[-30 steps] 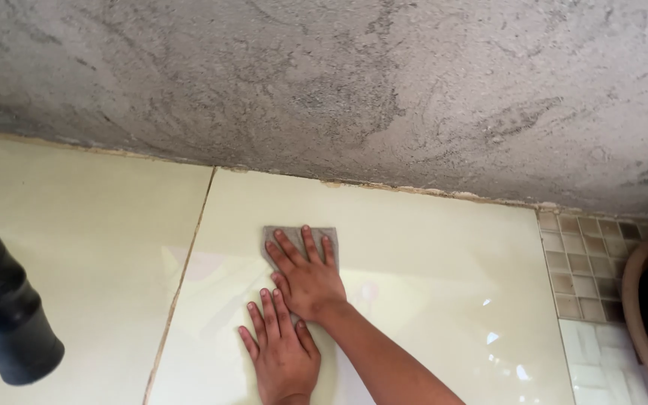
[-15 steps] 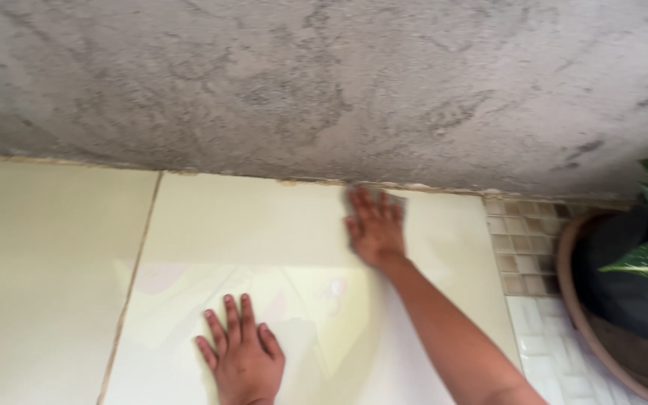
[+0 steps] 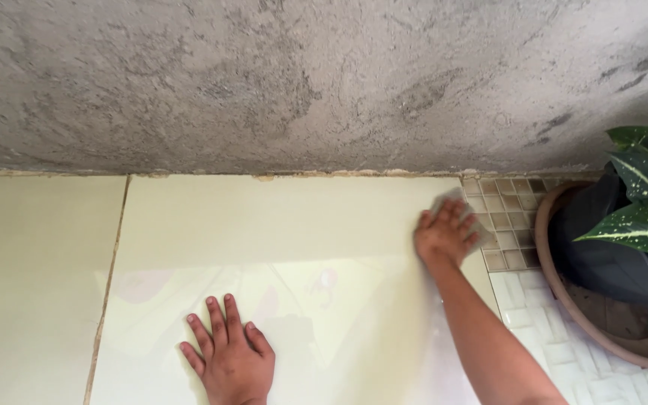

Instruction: The person scrubs a tiled floor using a small abrasive pad, moving systematically across different tile patterns. The person works near a potted plant and a turquoise stool, scrubbing both plain and patterned tiles.

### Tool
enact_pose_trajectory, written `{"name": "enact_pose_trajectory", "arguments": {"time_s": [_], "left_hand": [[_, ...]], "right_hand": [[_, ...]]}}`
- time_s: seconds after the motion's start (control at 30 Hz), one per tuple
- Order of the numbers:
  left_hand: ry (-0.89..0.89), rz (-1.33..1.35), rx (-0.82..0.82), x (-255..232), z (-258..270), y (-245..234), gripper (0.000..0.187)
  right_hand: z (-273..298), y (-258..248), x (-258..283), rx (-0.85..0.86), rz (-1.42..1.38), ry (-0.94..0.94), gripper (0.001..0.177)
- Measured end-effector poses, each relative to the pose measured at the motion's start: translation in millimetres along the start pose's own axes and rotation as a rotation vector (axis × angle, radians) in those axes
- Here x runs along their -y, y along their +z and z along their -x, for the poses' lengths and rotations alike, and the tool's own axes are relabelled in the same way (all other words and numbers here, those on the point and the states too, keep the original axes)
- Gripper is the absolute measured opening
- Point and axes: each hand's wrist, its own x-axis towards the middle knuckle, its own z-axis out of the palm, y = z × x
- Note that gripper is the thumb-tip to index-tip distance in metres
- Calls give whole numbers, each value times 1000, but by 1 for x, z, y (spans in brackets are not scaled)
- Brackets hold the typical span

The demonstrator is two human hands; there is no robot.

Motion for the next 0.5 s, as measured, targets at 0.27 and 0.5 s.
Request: {"name": "enact_pose_trajectory", "arguments": {"time_s": [0.27, 0.5], "left_hand": [[38, -2, -12, -5, -1, -15, 63], [-30, -22, 182, -9, -5, -25, 68]], "right_hand": [[137, 2, 105, 233, 195, -443, 70], [243, 1, 178, 420, 157, -875, 67]]}}
